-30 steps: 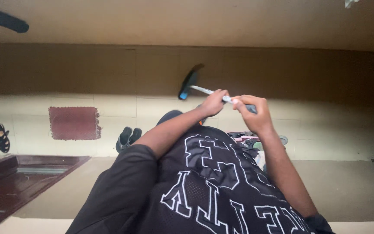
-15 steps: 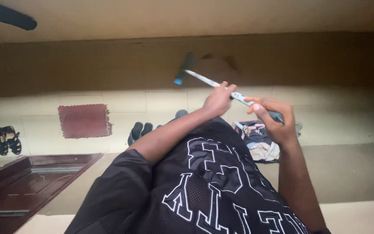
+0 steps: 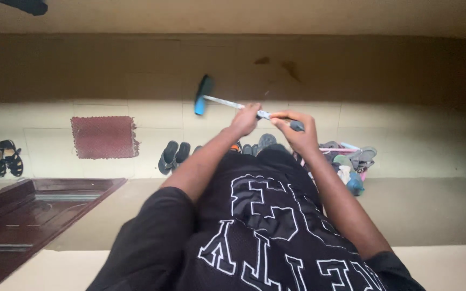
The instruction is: Sweeping liquid or debris off the tiled floor using a long-handled floor squeegee tool.
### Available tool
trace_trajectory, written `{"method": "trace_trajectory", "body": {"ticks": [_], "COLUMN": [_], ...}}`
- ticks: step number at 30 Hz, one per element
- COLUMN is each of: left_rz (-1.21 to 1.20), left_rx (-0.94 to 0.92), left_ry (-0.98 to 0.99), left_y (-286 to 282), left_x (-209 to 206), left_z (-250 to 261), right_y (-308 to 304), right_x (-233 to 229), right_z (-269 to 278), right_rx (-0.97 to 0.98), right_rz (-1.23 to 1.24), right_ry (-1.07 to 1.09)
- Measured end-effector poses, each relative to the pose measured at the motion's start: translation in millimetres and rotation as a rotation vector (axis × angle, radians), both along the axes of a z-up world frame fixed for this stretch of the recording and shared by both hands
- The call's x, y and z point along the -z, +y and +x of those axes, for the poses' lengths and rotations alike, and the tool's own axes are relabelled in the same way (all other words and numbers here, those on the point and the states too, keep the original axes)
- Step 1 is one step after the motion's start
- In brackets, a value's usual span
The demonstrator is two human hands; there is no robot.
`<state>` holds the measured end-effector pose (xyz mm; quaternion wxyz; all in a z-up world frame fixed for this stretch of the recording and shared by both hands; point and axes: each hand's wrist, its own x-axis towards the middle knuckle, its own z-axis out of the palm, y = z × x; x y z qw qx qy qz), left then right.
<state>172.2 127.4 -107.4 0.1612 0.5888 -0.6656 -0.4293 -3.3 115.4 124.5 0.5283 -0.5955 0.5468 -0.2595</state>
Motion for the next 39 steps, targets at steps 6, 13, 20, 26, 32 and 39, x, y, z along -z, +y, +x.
{"method": "trace_trajectory", "body": {"ticks": [6, 13, 20, 26, 32, 39], "left_rz": [-0.035, -0.071, -0.059, -0.089, -0.044, 0.071], "left_rx": [-0.035, 0.038, 0.045, -0.073, -0.149, -0.028], "left_ry": [0.080, 0.217, 0.164, 0.047, 0.048, 0.170], "left_y": [0.7, -9.4, 11.7, 51.9, 78.4, 58.4], "left_x": [2.6, -63.5, -134.7, -88.4, -27.0, 4.1], "left_z": [-87.1, -151.2, -173.8, -175.0, -188.6, -257.0], "right_y": [2.3, 5.9, 24.7, 33.0, 40.7, 39.7], "right_x": [-23.6, -71.0, -79.5, -20.9, 4.9, -13.5], "right_z": [-56.7, -106.7, -165.6, -183.1, -199.4, -237.9], "right_rx": [0.065, 0.026, 0.039, -0.128, -0.319, -0.325], "right_rz": [-0.059, -0.132, -0.125, -0.024, -0.058, -0.079], "right_ry": [0.123, 0.216, 0.045, -0.087, -0.074, 0.157]}}
